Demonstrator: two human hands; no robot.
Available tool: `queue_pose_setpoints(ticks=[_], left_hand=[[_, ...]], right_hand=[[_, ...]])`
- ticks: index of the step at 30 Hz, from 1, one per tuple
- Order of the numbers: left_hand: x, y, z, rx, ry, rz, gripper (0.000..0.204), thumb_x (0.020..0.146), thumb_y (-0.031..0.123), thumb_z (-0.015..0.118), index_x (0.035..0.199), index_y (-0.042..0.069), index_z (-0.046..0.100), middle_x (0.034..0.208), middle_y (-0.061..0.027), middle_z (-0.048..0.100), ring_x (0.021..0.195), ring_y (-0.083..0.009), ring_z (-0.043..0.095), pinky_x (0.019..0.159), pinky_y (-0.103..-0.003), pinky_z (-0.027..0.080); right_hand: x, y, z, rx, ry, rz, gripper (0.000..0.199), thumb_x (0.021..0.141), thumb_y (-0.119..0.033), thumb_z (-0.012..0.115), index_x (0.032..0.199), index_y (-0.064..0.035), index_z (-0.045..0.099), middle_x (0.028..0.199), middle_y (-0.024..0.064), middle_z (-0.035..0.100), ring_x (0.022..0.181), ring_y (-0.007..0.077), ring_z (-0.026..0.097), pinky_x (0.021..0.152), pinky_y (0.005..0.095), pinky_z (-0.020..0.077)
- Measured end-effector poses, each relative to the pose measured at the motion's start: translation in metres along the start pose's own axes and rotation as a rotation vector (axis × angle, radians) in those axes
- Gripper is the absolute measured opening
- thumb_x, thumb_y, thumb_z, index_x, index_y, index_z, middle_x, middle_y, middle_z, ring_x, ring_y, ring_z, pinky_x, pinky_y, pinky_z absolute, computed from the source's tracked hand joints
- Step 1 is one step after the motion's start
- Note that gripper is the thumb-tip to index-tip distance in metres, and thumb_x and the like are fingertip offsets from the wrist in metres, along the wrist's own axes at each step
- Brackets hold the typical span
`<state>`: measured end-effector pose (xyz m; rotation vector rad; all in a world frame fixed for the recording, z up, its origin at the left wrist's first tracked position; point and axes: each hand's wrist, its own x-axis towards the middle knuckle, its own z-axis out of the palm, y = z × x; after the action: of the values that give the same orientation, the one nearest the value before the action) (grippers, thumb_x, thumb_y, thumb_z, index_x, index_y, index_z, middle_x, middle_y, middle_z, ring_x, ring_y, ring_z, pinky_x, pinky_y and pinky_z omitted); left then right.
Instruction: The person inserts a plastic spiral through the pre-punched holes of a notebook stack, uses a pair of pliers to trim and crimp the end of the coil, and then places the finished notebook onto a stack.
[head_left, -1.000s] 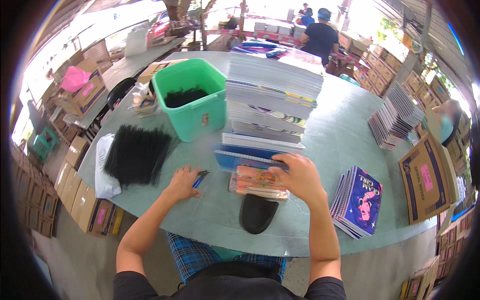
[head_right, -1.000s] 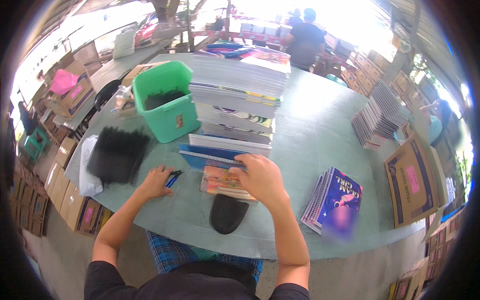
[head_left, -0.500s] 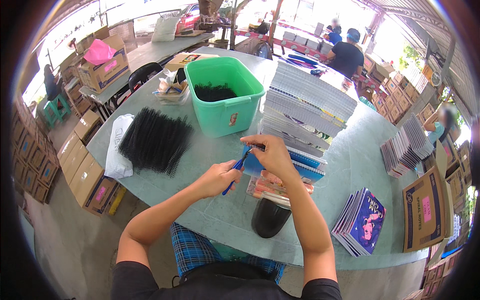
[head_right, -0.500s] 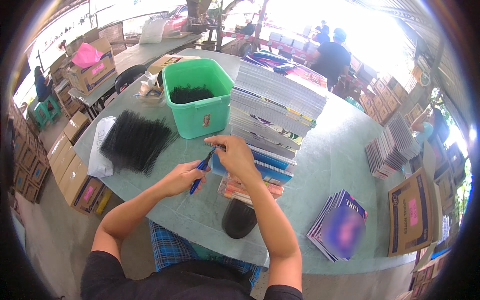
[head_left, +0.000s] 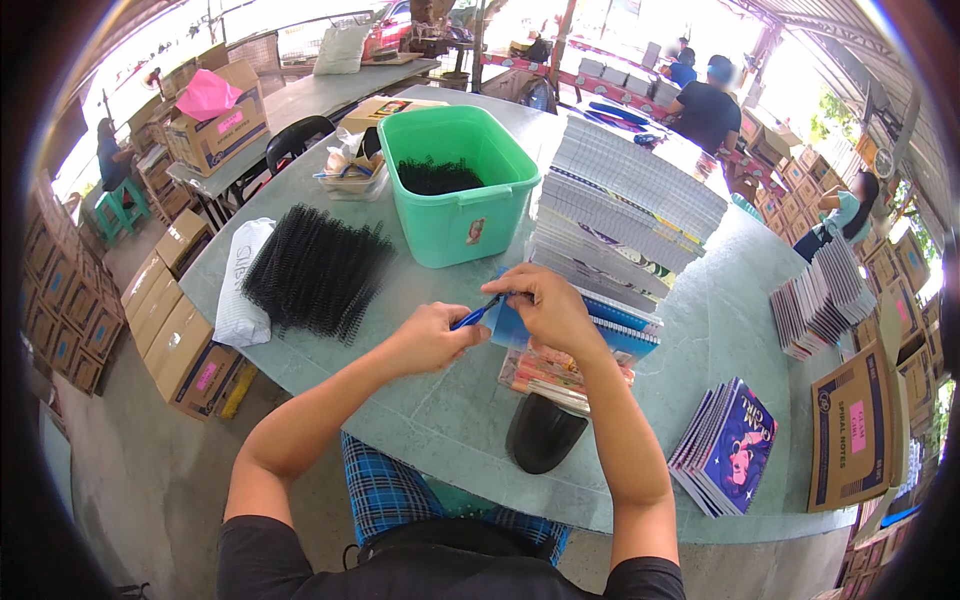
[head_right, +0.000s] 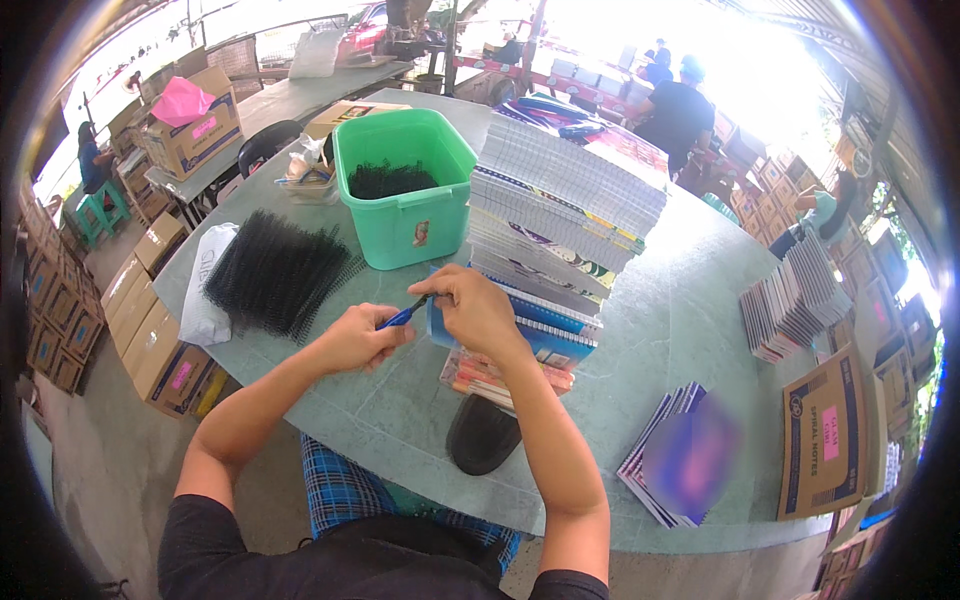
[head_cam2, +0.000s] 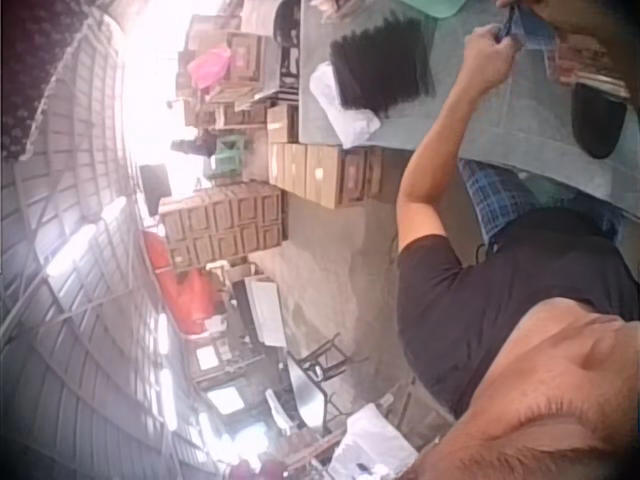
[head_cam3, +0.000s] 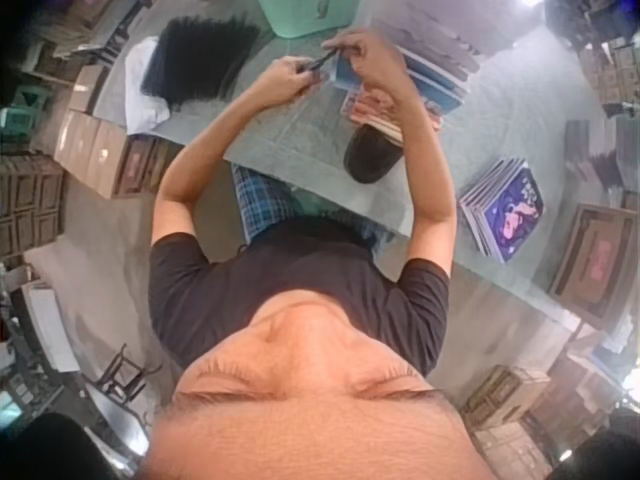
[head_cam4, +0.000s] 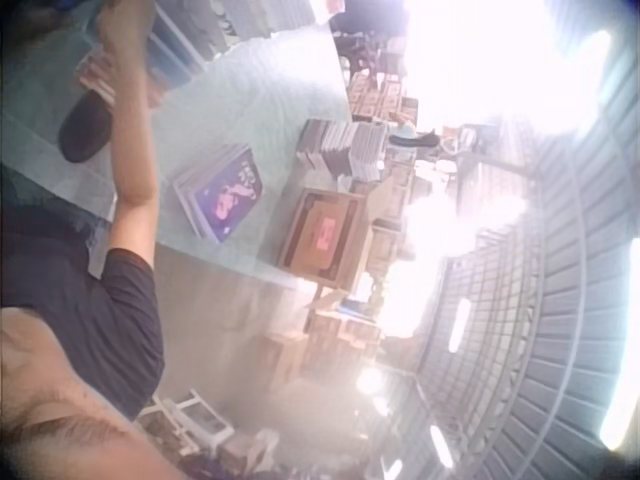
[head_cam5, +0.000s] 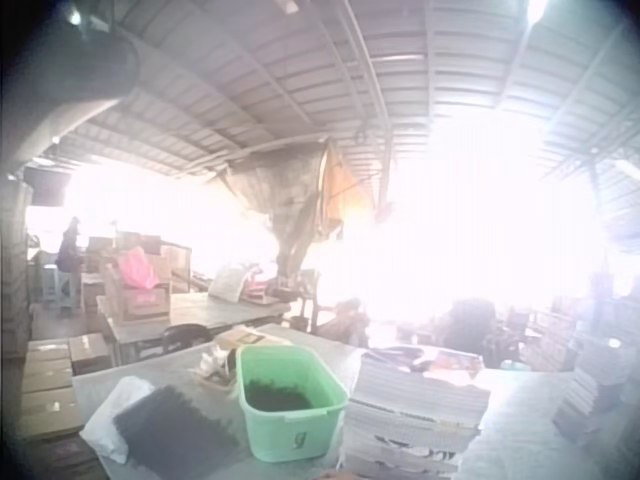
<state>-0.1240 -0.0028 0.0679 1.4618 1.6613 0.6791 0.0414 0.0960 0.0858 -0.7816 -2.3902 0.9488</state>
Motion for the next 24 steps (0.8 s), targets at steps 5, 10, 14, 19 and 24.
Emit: queue_pose_setpoints(ticks=[5, 10, 14, 19, 24], left_hand=[[0.001, 0.002, 0.002, -0.396, -0.12, -0.073, 0.033, 0.087, 0.035, 0.054, 0.093, 0.003, 0.061, 0.073, -0.006, 0.058, 0.064, -0.0142, 0.058, 0.056, -0.028, 0.046], [0.002, 0.005, 0.0, -0.131, -0.083, -0.053, 0.032, 0.089, 0.034, 0.049, 0.096, 0.003, 0.059, 0.075, -0.0054, 0.058, 0.064, -0.0145, 0.058, 0.058, -0.028, 0.047], [-0.003, 0.005, 0.008, -0.214, -0.004, -0.04, 0.029, 0.087, 0.032, 0.053, 0.081, 0.003, 0.056, 0.067, -0.0049, 0.056, 0.063, -0.0131, 0.057, 0.058, -0.029, 0.045], [0.002, -0.004, 0.006, 0.173, 0.199, 0.184, 0.031, 0.086, 0.032, 0.055, 0.08, 0.002, 0.059, 0.065, -0.0084, 0.057, 0.064, -0.0155, 0.058, 0.058, -0.032, 0.045], [-0.009, 0.007, 0.004, -0.302, -0.118, -0.111, 0.034, 0.088, 0.037, 0.051, 0.092, 0.003, 0.058, 0.071, -0.0117, 0.061, 0.063, -0.0203, 0.058, 0.06, -0.034, 0.045]], right_hand=[[0.002, -0.001, 0.0, 0.049, -0.054, 0.084, 0.033, 0.078, -0.001, 0.052, 0.101, -0.0171, 0.069, 0.098, 0.0069, 0.062, 0.086, 0.027, 0.059, 0.074, 0.0354, 0.0452], [-0.001, 0.003, 0.002, 0.018, 0.055, 0.014, 0.031, 0.078, -0.002, 0.053, 0.099, -0.0163, 0.069, 0.095, 0.0069, 0.064, 0.085, 0.0274, 0.059, 0.072, 0.0356, 0.046], [0.0, -0.001, 0.003, -0.052, 0.013, -0.034, 0.032, 0.077, 0.007, 0.054, 0.101, -0.0088, 0.068, 0.092, 0.0084, 0.062, 0.079, 0.0206, 0.06, 0.07, 0.0305, 0.0462], [-0.002, 0.0, 0.008, -0.115, 0.133, -0.158, 0.023, 0.073, 0.002, 0.06, 0.094, -0.006, 0.068, 0.098, 0.011, 0.058, 0.08, 0.025, 0.059, 0.071, 0.0323, 0.0465], [-0.004, 0.007, 0.009, -0.126, 0.287, -0.038, 0.015, 0.07, -0.005, 0.067, 0.082, 0.0022, 0.066, 0.098, 0.0137, 0.054, 0.08, 0.0294, 0.058, 0.072, 0.0343, 0.0467]])
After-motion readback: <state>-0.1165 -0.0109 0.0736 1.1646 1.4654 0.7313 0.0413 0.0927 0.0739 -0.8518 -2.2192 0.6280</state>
